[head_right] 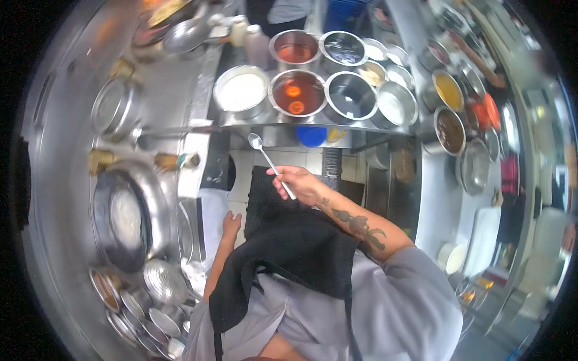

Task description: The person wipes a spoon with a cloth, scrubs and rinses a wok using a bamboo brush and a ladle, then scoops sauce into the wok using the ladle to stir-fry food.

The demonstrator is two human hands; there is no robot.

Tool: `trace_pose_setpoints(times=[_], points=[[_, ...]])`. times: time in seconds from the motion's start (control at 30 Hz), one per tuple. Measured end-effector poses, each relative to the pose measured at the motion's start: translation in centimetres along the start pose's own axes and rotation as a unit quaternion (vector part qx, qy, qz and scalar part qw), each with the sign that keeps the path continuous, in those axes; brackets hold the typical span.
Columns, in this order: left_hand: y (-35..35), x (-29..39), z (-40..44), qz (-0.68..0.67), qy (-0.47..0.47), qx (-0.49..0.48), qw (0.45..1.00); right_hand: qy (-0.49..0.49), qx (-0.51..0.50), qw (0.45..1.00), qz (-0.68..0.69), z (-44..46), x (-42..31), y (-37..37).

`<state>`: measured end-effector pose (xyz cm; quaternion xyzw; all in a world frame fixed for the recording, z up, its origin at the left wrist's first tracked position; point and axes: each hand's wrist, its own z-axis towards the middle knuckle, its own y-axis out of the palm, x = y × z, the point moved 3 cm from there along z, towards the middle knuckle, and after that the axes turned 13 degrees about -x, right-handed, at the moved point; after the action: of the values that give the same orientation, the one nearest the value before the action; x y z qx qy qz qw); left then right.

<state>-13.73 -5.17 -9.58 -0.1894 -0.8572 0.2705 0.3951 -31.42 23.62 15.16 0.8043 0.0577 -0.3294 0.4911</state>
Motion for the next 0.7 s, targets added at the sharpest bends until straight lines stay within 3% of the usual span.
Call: trace_pose_setpoints(times=[0.03,0.13,0.37,0.57,0.7], points=[[-0.6,1.7,0.8,0.0,-0.033,-0.072,0.997,-0.031,0.018,0.999,0.006,-1.0,-0.5,-0.1],[-0.8,3.9,4.0,0.086,0.022,-0.027,0.996,-0.1,0.065,0.992,0.028,-4.3,-1.7,-0.8],[-2.6,8.6,9.6,0.252,0.107,-0.022,0.962,-0.224,0.217,0.95,0.023,-10.5,-2.9,-0.8],[-3.2,6.9,13.6,0.262,-0.016,-0.085,0.961,-0.28,0.303,0.911,0.022,-12.5,-1.9,0.5],[-2.9,5.6,15.0,0.256,-0.003,-0.13,0.958,-0.3,0.351,0.887,0.016,-12.7,-0.9,1.0]])
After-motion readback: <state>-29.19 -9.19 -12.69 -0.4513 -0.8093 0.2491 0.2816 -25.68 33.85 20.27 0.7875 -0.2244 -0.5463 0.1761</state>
